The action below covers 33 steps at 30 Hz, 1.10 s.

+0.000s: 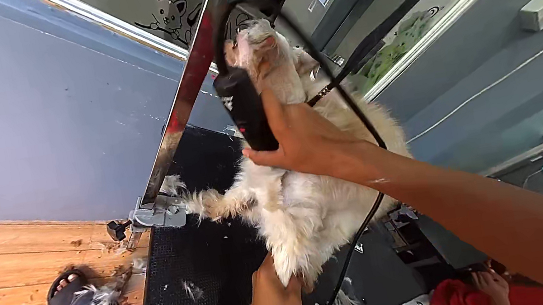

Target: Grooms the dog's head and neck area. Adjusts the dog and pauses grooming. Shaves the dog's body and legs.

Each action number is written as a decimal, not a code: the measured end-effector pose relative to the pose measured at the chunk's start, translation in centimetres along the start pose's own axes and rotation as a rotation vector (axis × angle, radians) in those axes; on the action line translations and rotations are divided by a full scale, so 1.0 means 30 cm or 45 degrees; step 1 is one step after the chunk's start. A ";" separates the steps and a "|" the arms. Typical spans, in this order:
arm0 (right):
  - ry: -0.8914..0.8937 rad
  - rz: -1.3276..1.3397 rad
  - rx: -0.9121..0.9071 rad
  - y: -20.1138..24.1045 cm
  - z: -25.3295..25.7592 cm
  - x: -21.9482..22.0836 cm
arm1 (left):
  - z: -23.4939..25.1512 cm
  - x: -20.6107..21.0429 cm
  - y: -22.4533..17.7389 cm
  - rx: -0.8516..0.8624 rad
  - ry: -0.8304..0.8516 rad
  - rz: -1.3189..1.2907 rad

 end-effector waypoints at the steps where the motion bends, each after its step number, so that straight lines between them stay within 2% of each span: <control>1: 0.062 0.028 -0.043 0.026 0.002 0.024 | 0.001 0.000 0.002 -0.004 0.003 -0.004; 4: 0.168 0.108 -0.188 0.110 -0.036 0.090 | -0.004 -0.001 0.012 -0.012 0.031 -0.059; 6: 0.153 0.183 -0.220 0.126 -0.067 0.093 | -0.008 -0.007 0.015 -0.032 0.045 -0.052; 9: -0.075 0.407 0.014 0.047 -0.084 0.014 | -0.011 -0.015 0.011 -0.023 0.024 -0.091; 12: -0.399 0.251 0.191 -0.037 -0.108 -0.043 | -0.014 -0.018 0.003 0.010 0.000 -0.080; 13: -0.436 0.182 0.224 -0.035 -0.117 -0.045 | -0.012 -0.016 0.000 0.018 -0.004 -0.078; 15: -0.333 0.153 0.225 0.029 -0.129 -0.018 | -0.007 -0.012 -0.005 0.030 -0.005 -0.080; 19: 0.019 0.294 -0.037 0.184 -0.128 0.095 | -0.015 0.008 0.004 0.031 -0.017 -0.127; 21: -0.037 0.395 -0.020 0.165 -0.106 0.068 | -0.019 0.001 0.000 0.048 -0.034 -0.143; 24: -0.309 0.202 0.098 0.109 -0.089 -0.035 | -0.014 -0.012 0.004 0.049 -0.036 -0.114; 27: -0.253 0.106 0.171 0.122 -0.124 -0.012 | -0.005 -0.019 0.000 0.073 -0.034 -0.121; 30: -0.129 0.356 0.104 0.192 -0.204 0.070 | 0.002 -0.023 0.006 0.033 -0.048 -0.051; 32: -0.254 0.568 0.090 0.189 -0.232 0.034 | 0.005 -0.036 0.004 0.050 -0.087 -0.036; 33: -0.392 0.638 0.077 0.169 -0.240 -0.014 | 0.007 -0.045 -0.001 0.051 -0.095 -0.025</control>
Point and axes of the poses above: each hand's wrist, its own z-axis towards the middle knuckle, its own x-axis out of the palm, y = z × x, the point moved 6 cm from there along z, towards the middle knuckle, and after that the axes turned 15 degrees about -x, right-handed, at the moved point
